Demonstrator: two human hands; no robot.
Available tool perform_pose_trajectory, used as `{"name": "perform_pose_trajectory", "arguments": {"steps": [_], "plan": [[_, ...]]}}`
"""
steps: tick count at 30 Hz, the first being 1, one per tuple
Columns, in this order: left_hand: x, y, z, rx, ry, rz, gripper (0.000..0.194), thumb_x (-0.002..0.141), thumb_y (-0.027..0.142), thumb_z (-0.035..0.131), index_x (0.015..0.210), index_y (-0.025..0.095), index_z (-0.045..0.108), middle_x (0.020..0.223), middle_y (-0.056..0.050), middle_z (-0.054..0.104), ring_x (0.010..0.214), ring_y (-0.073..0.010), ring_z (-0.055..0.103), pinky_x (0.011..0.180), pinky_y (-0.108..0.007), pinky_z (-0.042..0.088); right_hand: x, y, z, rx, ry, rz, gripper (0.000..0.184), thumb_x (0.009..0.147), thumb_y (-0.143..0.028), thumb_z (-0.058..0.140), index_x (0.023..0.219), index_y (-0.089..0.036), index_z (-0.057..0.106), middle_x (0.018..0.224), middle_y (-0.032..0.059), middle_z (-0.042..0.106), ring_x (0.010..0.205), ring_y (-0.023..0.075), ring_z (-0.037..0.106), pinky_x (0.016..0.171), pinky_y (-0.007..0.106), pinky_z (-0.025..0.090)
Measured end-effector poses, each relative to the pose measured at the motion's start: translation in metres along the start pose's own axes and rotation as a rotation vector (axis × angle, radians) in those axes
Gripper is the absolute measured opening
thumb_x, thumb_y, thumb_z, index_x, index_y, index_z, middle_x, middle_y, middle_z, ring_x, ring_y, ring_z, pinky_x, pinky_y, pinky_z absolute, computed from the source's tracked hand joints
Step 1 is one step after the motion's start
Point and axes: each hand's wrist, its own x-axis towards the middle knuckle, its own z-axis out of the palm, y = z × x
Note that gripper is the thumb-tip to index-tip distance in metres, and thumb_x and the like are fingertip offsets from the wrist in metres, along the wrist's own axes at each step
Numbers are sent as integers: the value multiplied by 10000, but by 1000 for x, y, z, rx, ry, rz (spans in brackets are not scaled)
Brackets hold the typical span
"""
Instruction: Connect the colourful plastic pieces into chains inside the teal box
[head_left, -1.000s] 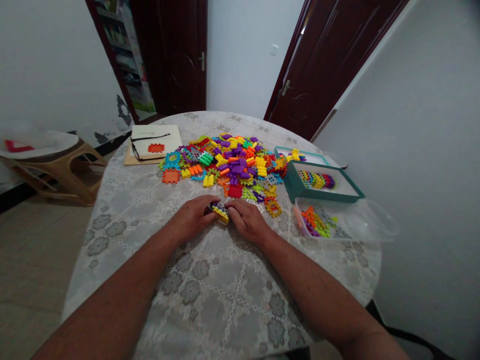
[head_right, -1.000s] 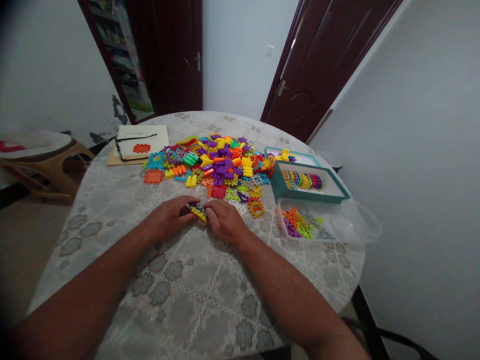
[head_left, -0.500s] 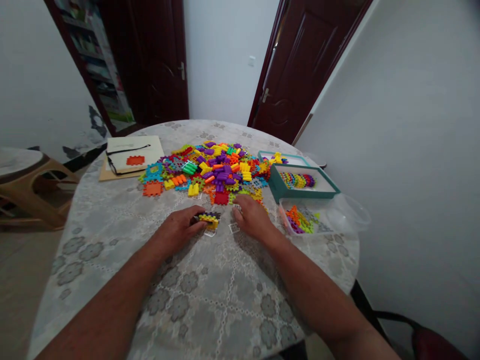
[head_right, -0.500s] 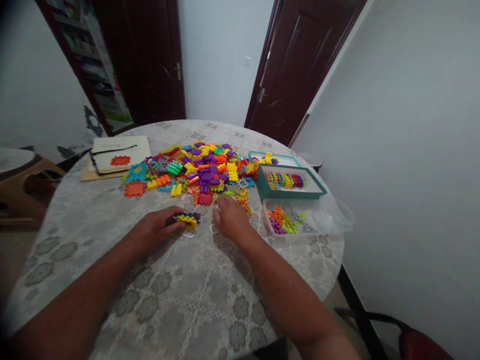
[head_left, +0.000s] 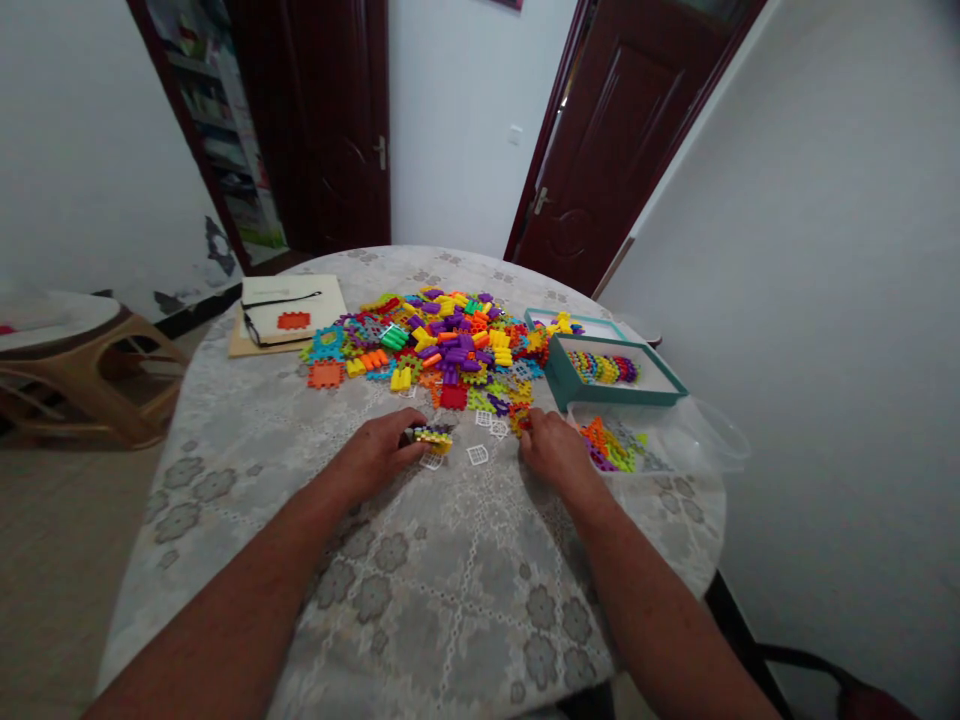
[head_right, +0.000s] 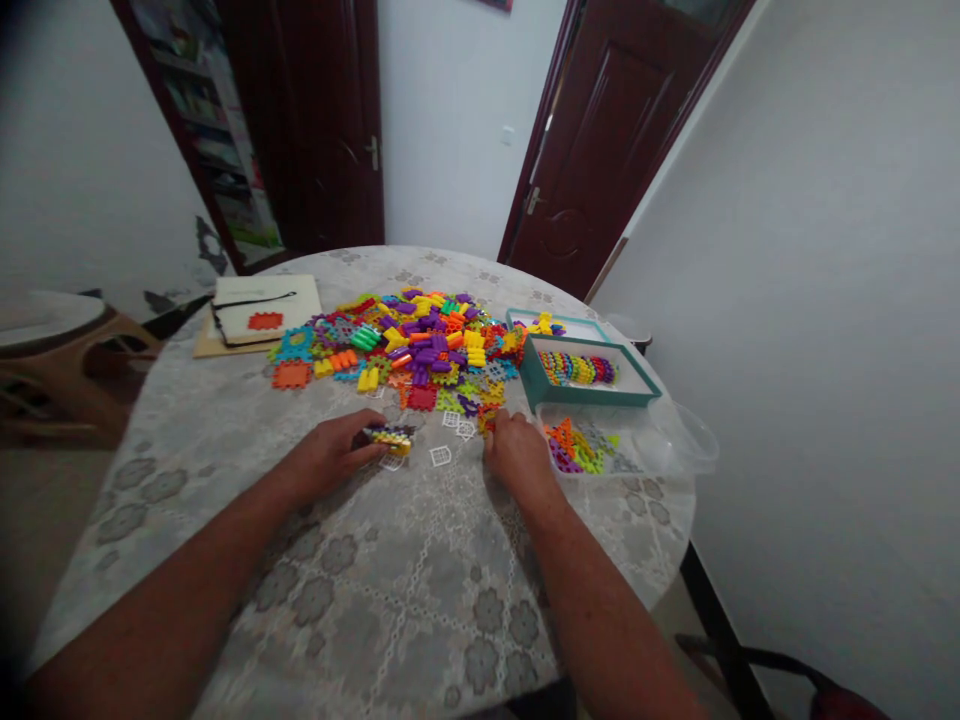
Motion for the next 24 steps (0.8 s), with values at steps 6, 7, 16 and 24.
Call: {"name": "perform_pose_trajectory", "arguments": {"steps": [6,7,16,24], "plan": [[-3,5,-1,-31,-17,18,225,932,392,664,1095,240,694,966,-30,755,837,-195,648,794,-302,450,0,4,6,22,15,-32,296,1004,-326,602,1207,-123,678,1085,205,730,979,324,718,847,383,496],[-3,6,-1,-41,-21,15,216,931,386,669,1090,241,693,961,-30,754,838,-194,646,796,-302,448,0,6,5,43,29,-31,284,1003,-296,586,1203,-118,680,1083,205,735,984,317,717,855,378,496],[-5,9,0,-75,-7,33,175,912,304,679,1072,240,711,925,-11,749,815,-181,649,759,-283,446,12,-35,-14,565,111,-292,239,1032,-302,494,1115,-219,702,934,67,776,845,224,710,734,283,477],[-7,9,-1,-25,54,26,370,894,268,675,1261,236,707,1045,-34,786,909,-213,710,830,-291,493,29,-77,-2,631,-46,-562,482,889,-91,512,1327,-196,684,1172,70,793,1017,220,730,896,295,525]]}}
